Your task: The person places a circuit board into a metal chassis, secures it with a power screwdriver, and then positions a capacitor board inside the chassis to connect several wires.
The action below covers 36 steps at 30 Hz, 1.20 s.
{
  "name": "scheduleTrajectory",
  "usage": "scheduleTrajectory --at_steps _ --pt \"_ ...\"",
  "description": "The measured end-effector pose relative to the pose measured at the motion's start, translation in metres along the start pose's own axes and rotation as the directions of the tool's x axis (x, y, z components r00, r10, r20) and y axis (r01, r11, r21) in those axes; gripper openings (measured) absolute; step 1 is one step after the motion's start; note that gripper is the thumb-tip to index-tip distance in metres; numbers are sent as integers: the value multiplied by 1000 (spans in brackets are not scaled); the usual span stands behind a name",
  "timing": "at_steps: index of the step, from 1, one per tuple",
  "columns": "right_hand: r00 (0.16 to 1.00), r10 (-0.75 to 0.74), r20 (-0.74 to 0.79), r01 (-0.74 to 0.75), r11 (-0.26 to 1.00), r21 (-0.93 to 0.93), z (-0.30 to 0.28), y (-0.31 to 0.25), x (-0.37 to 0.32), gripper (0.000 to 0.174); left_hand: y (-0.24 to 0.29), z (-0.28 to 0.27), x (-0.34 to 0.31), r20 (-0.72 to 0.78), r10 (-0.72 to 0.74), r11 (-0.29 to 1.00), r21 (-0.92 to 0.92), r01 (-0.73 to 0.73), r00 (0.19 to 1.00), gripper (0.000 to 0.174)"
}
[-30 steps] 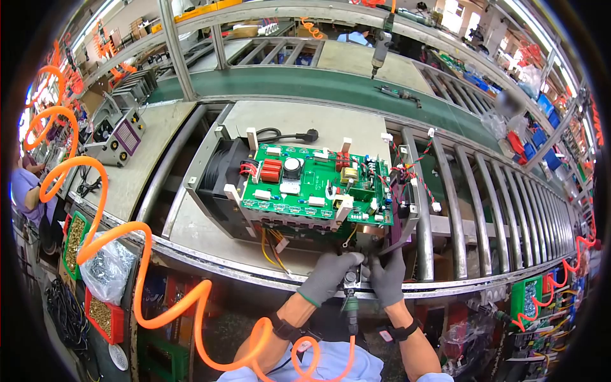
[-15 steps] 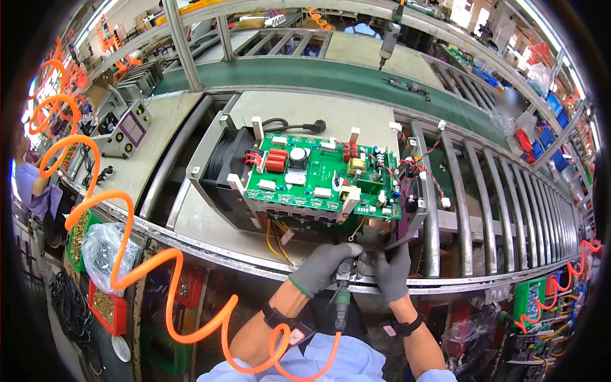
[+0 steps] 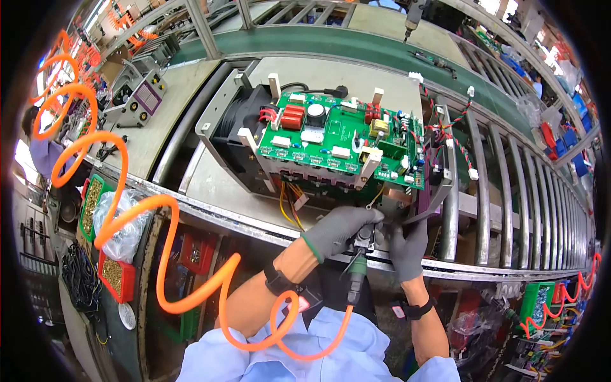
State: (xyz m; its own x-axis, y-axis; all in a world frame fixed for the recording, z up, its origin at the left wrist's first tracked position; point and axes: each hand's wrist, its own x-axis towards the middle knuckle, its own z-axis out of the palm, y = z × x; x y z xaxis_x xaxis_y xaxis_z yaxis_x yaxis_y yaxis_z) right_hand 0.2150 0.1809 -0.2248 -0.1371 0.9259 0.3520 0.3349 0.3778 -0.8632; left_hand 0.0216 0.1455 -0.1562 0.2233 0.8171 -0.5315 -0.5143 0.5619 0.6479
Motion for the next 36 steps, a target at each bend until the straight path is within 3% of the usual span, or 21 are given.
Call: scheduleTrajectory --at_steps 8,12,16,19,24,26,28,29,32,35,36 --pt "1000 -7 -22 6 999 -47 3 12 -2 50 -2 7 4 -58 12 1000 16 -11 998 21" --pt "998 -16 -61 13 999 -51 6 11 -1 49 -5 6 4 -9 36 999 16 -36 999 21" --pt "989 143 -34 -143 990 22 4 9 -1 55 -13 1 10 55 55 998 -44 -53 997 26" --pt "995 89 -55 -91 995 -35 3 12 -1 56 -13 6 4 46 102 992 -75 -98 994 33" --pt "997 29 -77 -27 999 17 3 7 -2 57 -18 2 -43 108 179 984 -17 -179 978 29" --pt "996 28 -81 -27 1000 12 3 3 -1 57 -20 1 -84 100 100 994 -56 -94 990 30" --pt "995 78 -62 -79 997 -17 -2 -6 -1 58 -22 -12 -126 202 -4 999 -44 13 979 34" --pt "983 168 -68 -171 985 -36 -5 -17 -1 55 -29 -23 -142 186 -35 997 -63 48 982 36" --pt "996 23 -82 -52 927 -372 -13 -19 2 52 -25 -36 -207 9 -69 998 8 69 998 38" --pt "990 -45 -135 -17 905 -425 -14 -24 1 55 -40 -94 -250 -136 -67 993 85 79 988 37" --pt "982 -89 -165 0 879 -476 -13 -21 0 55 -41 -106 -267 -260 -31 995 80 53 965 36"
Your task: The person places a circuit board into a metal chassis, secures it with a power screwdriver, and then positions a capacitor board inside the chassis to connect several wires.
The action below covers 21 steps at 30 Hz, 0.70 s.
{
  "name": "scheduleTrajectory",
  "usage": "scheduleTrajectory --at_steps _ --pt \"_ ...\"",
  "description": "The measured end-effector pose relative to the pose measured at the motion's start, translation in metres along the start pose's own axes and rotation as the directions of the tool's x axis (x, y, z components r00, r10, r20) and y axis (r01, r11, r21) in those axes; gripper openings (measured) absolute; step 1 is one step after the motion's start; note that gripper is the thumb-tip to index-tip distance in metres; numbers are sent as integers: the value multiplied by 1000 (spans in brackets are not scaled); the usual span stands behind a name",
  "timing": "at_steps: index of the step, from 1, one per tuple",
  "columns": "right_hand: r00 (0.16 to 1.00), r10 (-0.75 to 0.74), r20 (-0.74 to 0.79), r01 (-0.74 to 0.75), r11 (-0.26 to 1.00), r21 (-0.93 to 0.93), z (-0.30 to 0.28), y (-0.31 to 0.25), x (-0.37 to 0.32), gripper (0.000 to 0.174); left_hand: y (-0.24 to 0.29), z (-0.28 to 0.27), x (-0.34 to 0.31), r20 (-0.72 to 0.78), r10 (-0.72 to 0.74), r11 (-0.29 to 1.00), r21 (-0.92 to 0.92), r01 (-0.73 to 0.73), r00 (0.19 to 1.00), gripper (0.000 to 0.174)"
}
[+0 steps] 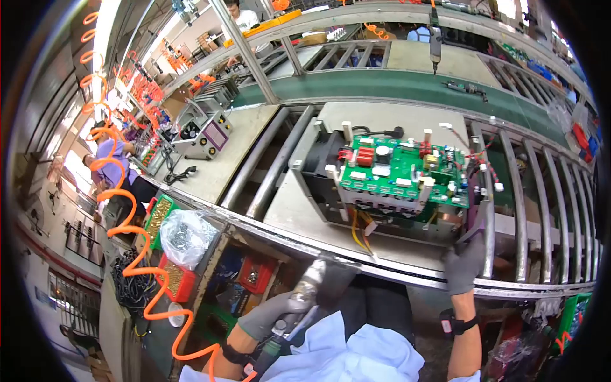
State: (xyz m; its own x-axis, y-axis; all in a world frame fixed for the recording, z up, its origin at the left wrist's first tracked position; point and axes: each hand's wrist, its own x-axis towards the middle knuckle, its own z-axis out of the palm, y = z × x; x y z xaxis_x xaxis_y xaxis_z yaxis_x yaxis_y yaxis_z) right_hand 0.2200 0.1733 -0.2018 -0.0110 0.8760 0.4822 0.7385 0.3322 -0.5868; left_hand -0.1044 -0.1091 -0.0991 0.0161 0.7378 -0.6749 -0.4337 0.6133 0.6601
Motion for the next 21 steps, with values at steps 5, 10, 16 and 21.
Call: scheduleTrajectory --at_steps 5,10,16,21 --pt "997 -32 -68 30 999 -37 -49 90 25 57 -26 4 -31 -285 7 935 -337 -107 959 41" --pt "995 -19 -96 -12 949 -314 -110 260 43 65 -31 -38 -10 -258 171 712 -635 -300 951 30" --pt "991 7 -130 -104 651 -752 -235 440 74 52 5 -115 39 -284 190 298 -895 -331 940 17" --pt "936 -104 -337 -265 422 -867 -285 374 51 43 22 -194 80 -416 183 79 -897 -435 891 18"
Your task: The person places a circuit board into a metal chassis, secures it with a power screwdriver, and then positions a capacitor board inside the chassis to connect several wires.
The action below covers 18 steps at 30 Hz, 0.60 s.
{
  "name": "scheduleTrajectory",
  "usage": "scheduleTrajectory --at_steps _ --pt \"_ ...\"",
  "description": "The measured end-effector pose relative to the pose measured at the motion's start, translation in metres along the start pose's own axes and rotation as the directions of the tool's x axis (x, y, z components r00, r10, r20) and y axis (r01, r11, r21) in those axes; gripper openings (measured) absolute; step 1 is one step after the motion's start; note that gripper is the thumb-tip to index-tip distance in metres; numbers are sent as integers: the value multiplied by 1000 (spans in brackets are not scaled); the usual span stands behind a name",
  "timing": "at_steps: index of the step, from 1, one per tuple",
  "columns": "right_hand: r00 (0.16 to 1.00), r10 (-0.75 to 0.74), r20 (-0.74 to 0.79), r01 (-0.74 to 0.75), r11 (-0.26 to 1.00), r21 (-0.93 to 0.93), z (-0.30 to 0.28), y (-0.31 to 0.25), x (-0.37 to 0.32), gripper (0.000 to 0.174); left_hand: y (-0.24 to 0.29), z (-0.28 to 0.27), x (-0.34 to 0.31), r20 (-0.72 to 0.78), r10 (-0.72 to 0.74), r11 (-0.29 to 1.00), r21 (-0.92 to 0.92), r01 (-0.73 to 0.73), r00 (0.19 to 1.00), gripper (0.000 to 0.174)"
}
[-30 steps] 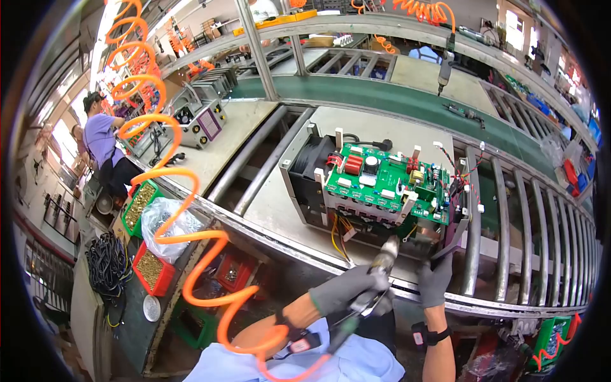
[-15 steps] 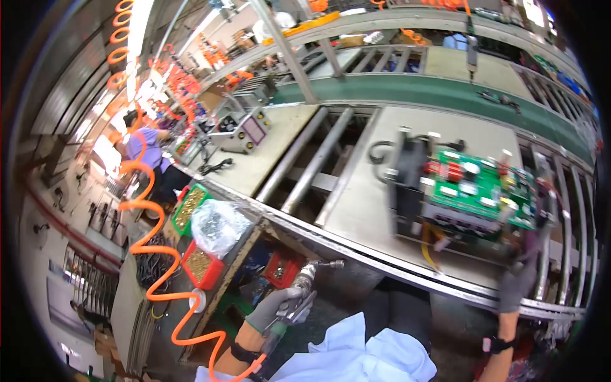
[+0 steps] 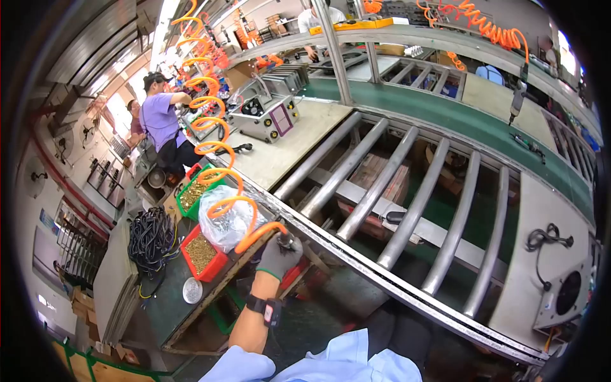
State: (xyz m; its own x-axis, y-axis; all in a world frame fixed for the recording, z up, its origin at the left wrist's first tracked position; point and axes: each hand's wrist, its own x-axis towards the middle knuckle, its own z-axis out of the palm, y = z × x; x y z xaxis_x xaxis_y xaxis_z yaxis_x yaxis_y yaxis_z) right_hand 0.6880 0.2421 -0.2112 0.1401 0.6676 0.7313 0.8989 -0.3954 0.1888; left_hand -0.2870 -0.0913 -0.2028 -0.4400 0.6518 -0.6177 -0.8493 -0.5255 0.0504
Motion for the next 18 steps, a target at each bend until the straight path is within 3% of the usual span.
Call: scheduleTrajectory --at_steps 1,2,3,4,5,7,8,9,10,11,13,14,18 --pt "999 -4 -49 9 995 96 0 7 -10 39 2 7 2 -24 19 1000 -22 -20 1000 19" --pt "998 0 -56 10 986 165 -12 3 -15 45 18 -2 22 146 -37 996 -77 48 989 19" --pt "998 3 -60 11 972 234 -38 -9 -22 53 24 7 30 11 -14 999 -41 14 1000 18" --pt "998 7 -61 12 953 302 -65 -24 -30 60 22 14 30 84 -9 999 -49 13 996 17" --pt "996 -33 -77 59 930 363 -88 -41 -37 58 20 21 27 157 -4 998 -57 14 988 16" --pt "987 -110 -114 152 865 479 -134 -82 -49 54 21 35 31 140 -48 995 -77 59 989 15" --pt "978 -111 -174 172 904 392 -155 -108 -51 48 26 35 36 110 -46 993 -105 57 993 15" --pt "989 -115 93 36 796 604 -42 -46 -79 56 30 34 42 79 -43 990 -134 54 996 15" --pt "978 -103 183 -27 801 598 -56 -66 -84 53 41 28 56 25 -17 984 -176 22 1000 15" --pt "959 -88 271 -92 805 586 -86 -99 -86 51 47 22 61 1 63 995 -78 -62 998 14" --pt "959 -136 249 -101 656 748 -124 -156 -91 50 59 10 71 -48 221 968 132 -213 974 17" --pt "959 -160 233 -104 567 817 -133 -177 -93 50 52 16 58 -38 284 950 144 -276 958 20" --pt "927 -268 260 -106 479 871 -147 -241 -107 47 -28 75 -33 142 415 910 -92 -405 899 51"
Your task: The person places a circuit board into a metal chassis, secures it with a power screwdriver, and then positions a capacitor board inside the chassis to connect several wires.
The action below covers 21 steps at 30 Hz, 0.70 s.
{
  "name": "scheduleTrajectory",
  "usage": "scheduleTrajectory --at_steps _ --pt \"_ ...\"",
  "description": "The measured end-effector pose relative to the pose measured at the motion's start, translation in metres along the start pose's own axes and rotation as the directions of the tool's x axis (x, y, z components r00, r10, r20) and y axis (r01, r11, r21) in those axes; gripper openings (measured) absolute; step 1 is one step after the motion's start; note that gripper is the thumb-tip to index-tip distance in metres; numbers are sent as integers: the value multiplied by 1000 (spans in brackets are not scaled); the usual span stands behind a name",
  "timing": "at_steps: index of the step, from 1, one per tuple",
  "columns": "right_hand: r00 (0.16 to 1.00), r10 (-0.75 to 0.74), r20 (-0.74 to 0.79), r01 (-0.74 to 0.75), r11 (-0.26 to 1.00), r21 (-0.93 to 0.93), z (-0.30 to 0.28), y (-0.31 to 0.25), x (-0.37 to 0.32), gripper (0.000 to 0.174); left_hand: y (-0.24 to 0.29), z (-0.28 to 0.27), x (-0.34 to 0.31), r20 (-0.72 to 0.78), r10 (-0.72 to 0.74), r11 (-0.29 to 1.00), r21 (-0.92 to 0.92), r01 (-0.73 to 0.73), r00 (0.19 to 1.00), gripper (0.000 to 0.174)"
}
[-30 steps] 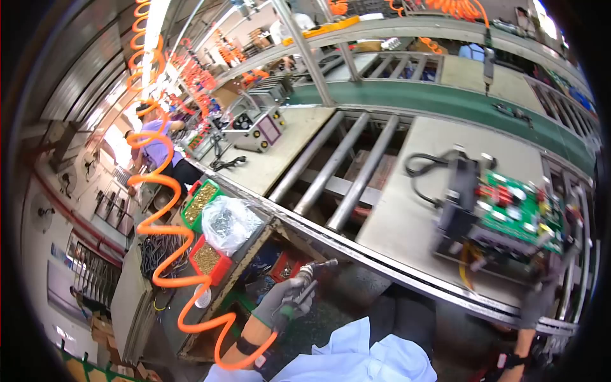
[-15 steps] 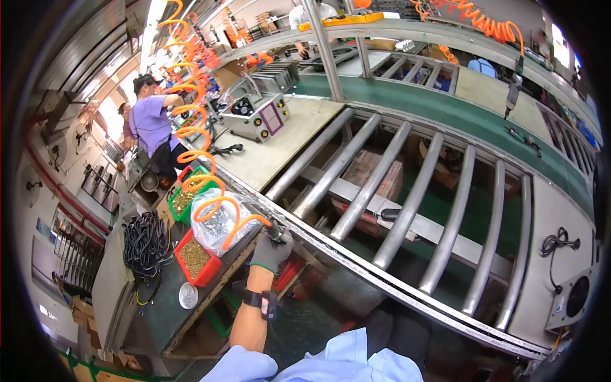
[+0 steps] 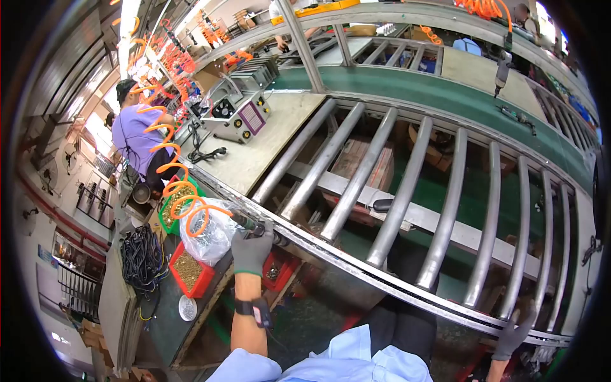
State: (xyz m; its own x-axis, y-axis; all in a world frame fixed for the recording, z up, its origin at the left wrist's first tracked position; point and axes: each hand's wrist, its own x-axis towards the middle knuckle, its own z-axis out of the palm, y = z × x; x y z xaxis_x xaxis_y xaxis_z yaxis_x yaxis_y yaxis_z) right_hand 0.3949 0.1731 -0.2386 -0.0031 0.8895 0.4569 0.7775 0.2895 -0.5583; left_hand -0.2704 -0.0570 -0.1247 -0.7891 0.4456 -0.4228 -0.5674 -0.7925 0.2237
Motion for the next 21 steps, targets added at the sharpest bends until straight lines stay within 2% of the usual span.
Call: scheduleTrajectory --at_steps 1,2,3,5,8,9,10,11,12,13,14,15,16,18,19,20,21 --pt "999 17 43 -18 1000 15 12 -8 0 47 -4 2 -8 -17 6 1000 19 -5 1000 59" --pt "998 -43 46 41 998 42 28 -6 -2 45 5 -16 3 -129 -55 995 78 65 990 67" --pt "999 -23 34 21 998 63 37 -20 -5 43 -5 -13 -8 -84 -34 968 244 53 996 58" --pt "992 -107 66 114 986 -123 41 -43 -5 43 -19 4 -18 -76 -107 862 489 130 991 51" --pt "989 -70 132 84 991 -101 38 -44 -5 45 -22 9 30 187 -148 731 682 -20 971 30" --pt "992 -78 99 80 997 -11 39 -44 -7 45 -23 16 53 178 -145 697 716 -27 973 21" --pt "990 -134 44 137 985 -101 40 -47 -9 45 -14 8 91 289 -143 558 814 -164 947 28" --pt "986 -150 69 158 978 -135 40 -50 -5 45 -11 4 135 373 -124 297 898 -324 919 30" --pt "998 -42 36 39 997 69 42 -54 -5 47 1 5 174 472 -121 -162 858 -487 873 33" --pt "983 -173 67 180 977 -115 33 -54 -1 46 14 8 218 549 -173 -597 602 -530 818 36" --pt "984 -153 88 162 982 -100 24 -64 4 42 27 14 258 555 -236 -793 364 -488 798 38" --pt "987 -158 37 161 982 -98 26 -67 3 42 44 20 297 539 -301 -886 147 -440 787 41" --pt "991 -129 34 132 985 -109 24 -69 6 42 58 21 340 500 -356 -924 -66 -375 790 44" --pt "993 -116 38 121 979 -161 21 -67 7 43 84 17 432 416 -435 -888 -345 -304 799 50" --pt "993 -105 51 112 981 -160 20 -67 9 44 67 22 420 510 -109 -994 -65 -89 853 70" --pt "994 -96 56 104 980 -169 18 -67 11 44 50 27 407 544 229 -963 246 107 808 91" --pt "993 -94 65 104 980 -171 17 -68 12 45 38 36 376 447 231 -957 263 120 864 85"
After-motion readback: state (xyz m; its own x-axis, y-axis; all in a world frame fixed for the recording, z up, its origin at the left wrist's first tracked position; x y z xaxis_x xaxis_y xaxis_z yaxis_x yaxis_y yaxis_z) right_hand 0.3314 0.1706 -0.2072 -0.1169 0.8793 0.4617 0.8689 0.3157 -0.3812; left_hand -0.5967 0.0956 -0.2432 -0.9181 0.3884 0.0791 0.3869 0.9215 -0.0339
